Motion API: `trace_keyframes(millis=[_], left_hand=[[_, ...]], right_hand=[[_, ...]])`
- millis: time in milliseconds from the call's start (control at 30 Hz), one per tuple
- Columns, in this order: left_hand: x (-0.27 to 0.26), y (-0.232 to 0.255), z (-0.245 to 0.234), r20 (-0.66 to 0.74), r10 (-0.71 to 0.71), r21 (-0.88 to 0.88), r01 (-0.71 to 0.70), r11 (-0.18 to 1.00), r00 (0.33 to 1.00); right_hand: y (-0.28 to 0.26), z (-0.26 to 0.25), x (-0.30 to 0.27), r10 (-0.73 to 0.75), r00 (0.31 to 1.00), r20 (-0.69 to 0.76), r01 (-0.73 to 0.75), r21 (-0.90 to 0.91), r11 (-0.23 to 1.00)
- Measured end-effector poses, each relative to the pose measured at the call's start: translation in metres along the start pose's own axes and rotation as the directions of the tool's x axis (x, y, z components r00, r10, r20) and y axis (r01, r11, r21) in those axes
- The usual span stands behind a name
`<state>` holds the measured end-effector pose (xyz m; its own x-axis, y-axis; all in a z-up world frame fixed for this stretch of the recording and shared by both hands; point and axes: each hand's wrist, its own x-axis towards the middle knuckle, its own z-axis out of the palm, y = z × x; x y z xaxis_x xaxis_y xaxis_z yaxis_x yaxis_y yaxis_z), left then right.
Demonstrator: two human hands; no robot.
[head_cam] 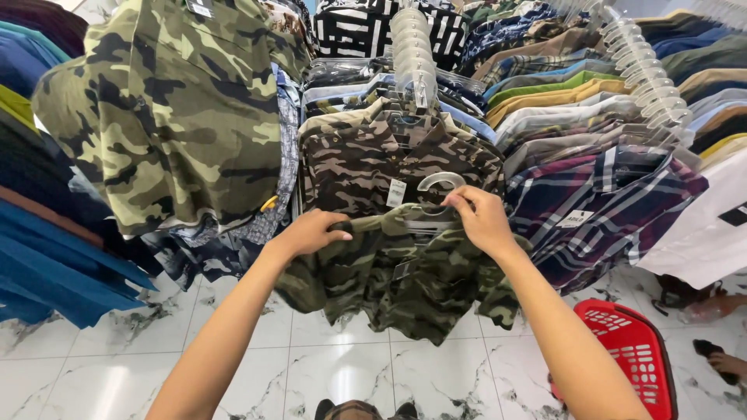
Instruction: The person is organizing camouflage shirts on a rack, specifically taking one off to button it up before hanging it back.
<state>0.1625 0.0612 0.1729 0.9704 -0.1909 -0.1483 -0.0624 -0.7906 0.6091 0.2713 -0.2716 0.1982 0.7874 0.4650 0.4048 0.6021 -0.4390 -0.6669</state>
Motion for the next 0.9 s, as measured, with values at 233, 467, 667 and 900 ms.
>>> trace_keyframes(millis=[233,467,667,900], left_hand=[[-0.032,-0.049,-0.012,-0.085,-0.124,-0.074,0.118,0.99,0.989],[-0.003,-0.143,0.004,-0.185,-0.241,0.529,0.304,0.793,0.953],[0.004,0.061,-0.034,-0.216,0.161,0.005,-0.164,0.986,0.963],[0.073,0.045,-0.008,-0.159,0.194,0.272,-0.146,0.951,0.968]], right_hand=[[0.014,-0.054,0.011,0.055,0.991,-0.124,-0.061,-0.047,0.997],[-0.001,-0.079,0.017,0.001,0.99,-0.139,-0.008,-0.046,0.999],[-0.031,-0.052,0.026,-0.053,0.994,-0.096,0.053,-0.002,0.999],[-0.032,-0.073,0.025,-0.083,0.996,-0.013,0.084,0.062,0.995]])
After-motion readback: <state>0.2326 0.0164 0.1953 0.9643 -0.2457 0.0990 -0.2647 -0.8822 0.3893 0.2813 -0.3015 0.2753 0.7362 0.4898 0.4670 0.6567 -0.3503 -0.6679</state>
